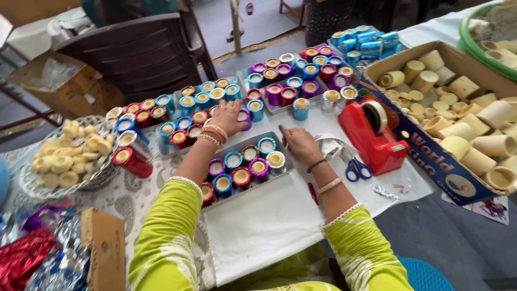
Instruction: The person organizes and packs small, decorative diya lamps into a cardboard box, handling several colorful lamps one at a time and arranging them in rows.
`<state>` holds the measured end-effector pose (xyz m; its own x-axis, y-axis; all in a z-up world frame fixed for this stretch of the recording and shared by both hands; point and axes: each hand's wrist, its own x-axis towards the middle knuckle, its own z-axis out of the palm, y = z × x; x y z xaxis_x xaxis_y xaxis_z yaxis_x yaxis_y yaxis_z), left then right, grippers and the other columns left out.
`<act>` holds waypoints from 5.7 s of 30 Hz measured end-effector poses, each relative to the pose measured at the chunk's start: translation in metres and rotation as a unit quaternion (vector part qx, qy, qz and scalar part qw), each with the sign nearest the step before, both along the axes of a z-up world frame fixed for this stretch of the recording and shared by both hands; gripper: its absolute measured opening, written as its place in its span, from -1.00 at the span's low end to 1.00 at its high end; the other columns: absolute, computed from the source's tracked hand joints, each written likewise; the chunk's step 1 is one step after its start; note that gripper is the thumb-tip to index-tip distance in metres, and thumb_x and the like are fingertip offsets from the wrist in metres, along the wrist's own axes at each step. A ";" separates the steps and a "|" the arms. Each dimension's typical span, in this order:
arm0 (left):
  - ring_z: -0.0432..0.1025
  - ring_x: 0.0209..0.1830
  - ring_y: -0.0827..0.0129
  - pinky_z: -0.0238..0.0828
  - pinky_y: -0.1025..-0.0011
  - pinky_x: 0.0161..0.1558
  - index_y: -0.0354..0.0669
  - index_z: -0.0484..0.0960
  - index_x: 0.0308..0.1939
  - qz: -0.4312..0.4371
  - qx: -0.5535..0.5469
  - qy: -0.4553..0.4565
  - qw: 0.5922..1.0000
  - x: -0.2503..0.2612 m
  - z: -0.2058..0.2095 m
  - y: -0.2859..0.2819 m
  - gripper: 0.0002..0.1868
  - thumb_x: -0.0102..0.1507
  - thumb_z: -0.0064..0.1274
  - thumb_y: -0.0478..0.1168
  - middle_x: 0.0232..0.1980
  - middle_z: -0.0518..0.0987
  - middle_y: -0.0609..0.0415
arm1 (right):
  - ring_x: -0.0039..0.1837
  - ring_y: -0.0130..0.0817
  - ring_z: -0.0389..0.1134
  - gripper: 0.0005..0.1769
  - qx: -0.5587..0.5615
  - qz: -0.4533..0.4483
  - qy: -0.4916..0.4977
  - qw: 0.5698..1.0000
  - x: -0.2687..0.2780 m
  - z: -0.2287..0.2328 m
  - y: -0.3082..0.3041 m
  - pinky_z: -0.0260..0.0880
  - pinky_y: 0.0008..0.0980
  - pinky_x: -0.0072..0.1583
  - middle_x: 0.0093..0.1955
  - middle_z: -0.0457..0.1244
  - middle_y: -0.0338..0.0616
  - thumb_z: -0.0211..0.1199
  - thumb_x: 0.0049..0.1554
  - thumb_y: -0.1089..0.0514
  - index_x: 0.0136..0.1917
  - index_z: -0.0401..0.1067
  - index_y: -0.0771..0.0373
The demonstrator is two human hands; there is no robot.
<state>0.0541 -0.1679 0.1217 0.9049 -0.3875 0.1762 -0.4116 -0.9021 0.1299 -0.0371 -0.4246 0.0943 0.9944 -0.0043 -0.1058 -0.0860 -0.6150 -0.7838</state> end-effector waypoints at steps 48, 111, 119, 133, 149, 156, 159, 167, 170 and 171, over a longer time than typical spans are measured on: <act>0.51 0.06 0.04 0.41 0.04 0.03 0.05 0.59 0.05 -0.142 0.020 -0.069 0.987 0.091 0.023 -0.156 -0.63 0.25 0.20 0.07 -0.01 0.64 -0.03 | -0.10 0.15 0.42 -0.42 -0.254 0.032 -0.173 0.951 0.024 -0.051 -0.009 0.43 0.07 0.01 -0.19 0.39 0.09 -0.04 0.28 -0.17 -0.27 0.59 0.22; 0.50 0.12 -0.08 0.53 0.07 0.06 -0.17 0.54 0.08 -0.150 0.039 0.026 0.988 0.065 -0.034 -0.154 -0.46 0.03 0.33 -0.23 0.14 0.52 -0.17 | -0.17 0.15 0.44 -0.63 -0.275 -0.024 -0.176 0.945 0.039 -0.060 -0.021 0.42 0.13 -0.12 -0.25 0.37 0.13 0.07 0.16 0.14 0.21 0.20 0.32; 0.33 0.21 -0.23 0.37 0.01 0.19 -0.22 0.44 0.19 -0.155 -0.008 0.000 0.988 0.102 -0.016 -0.107 -0.33 0.04 0.33 -0.18 0.22 0.44 -0.20 | -0.17 0.12 0.43 -0.83 -0.268 0.005 -0.217 0.939 0.027 -0.042 -0.011 0.42 0.11 -0.10 -0.27 0.36 0.09 0.05 0.27 0.09 0.05 0.31 0.21; 0.31 0.27 -0.11 0.36 0.11 0.25 -0.28 0.47 0.12 0.027 0.015 0.012 0.999 0.120 -0.043 -0.063 -0.37 0.07 0.36 -0.09 0.21 0.45 -0.17 | -0.15 0.11 0.42 -0.85 -0.247 0.026 -0.232 0.941 0.023 -0.041 -0.006 0.40 0.10 -0.08 -0.26 0.36 0.08 0.08 0.22 0.08 -0.02 0.33 0.19; 0.37 0.15 -0.06 0.41 0.08 0.12 -0.24 0.51 -0.05 0.024 -0.112 -0.105 0.988 0.028 0.079 0.030 -0.45 -0.04 0.34 -0.11 0.05 0.50 -0.13 | -0.11 0.12 0.41 -0.81 -0.242 0.057 -0.255 0.935 0.027 -0.058 -0.009 0.38 0.12 -0.05 -0.22 0.37 0.09 0.05 0.24 0.02 0.03 0.35 0.14; 0.38 0.09 -0.08 0.39 0.11 0.15 -0.20 0.53 -0.05 0.086 -0.034 -0.132 0.987 -0.009 0.113 0.175 -0.50 0.01 0.33 -0.09 0.03 0.51 -0.15 | -0.04 0.19 0.42 -0.75 -0.280 0.043 -0.176 0.943 0.029 -0.050 -0.005 0.40 0.14 0.03 -0.13 0.39 0.14 0.08 0.25 -0.06 0.07 0.39 0.10; 0.39 0.10 -0.06 0.39 0.11 0.16 -0.19 0.54 -0.04 0.137 -0.001 -0.110 0.984 -0.028 0.107 0.221 -0.46 -0.04 0.34 -0.10 0.02 0.51 -0.13 | 0.00 0.19 0.43 -0.73 -0.277 0.041 -0.163 0.946 0.030 -0.051 -0.006 0.41 0.14 0.07 -0.09 0.40 0.13 0.11 0.23 -0.08 0.08 0.41 0.08; 0.38 0.15 0.00 0.40 0.12 0.18 -0.15 0.52 -0.01 0.223 -0.006 -0.066 0.972 -0.033 0.086 0.239 -0.42 -0.04 0.39 -0.10 0.07 0.51 -0.09 | 0.06 0.16 0.44 -0.72 -0.292 0.035 -0.137 0.946 0.032 -0.050 -0.006 0.41 0.09 0.11 -0.03 0.42 0.10 0.12 0.21 -0.09 0.09 0.43 0.06; 0.38 0.17 -0.01 0.41 0.12 0.17 -0.16 0.51 -0.01 0.233 0.018 -0.078 0.969 -0.024 0.071 0.229 -0.40 -0.05 0.41 -0.11 0.08 0.51 -0.08 | 0.07 0.15 0.44 -0.72 -0.286 0.034 -0.134 0.948 0.031 -0.049 -0.006 0.41 0.08 0.12 -0.02 0.42 0.10 0.12 0.21 -0.08 0.10 0.44 0.05; 0.38 0.18 -0.01 0.42 0.11 0.16 -0.16 0.50 0.00 0.239 0.036 -0.086 0.967 -0.021 0.065 0.225 -0.39 -0.05 0.42 -0.11 0.08 0.51 -0.08 | 0.07 0.15 0.44 -0.72 -0.284 0.035 -0.134 0.949 0.031 -0.048 -0.006 0.41 0.08 0.13 -0.01 0.42 0.10 0.11 0.21 -0.08 0.11 0.44 0.05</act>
<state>0.0330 0.0571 0.1868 0.9432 0.0501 0.3284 0.0442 -0.9987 0.0254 -0.0064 -0.4309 0.0458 0.9853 0.0823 0.1496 0.1261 -0.9414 -0.3128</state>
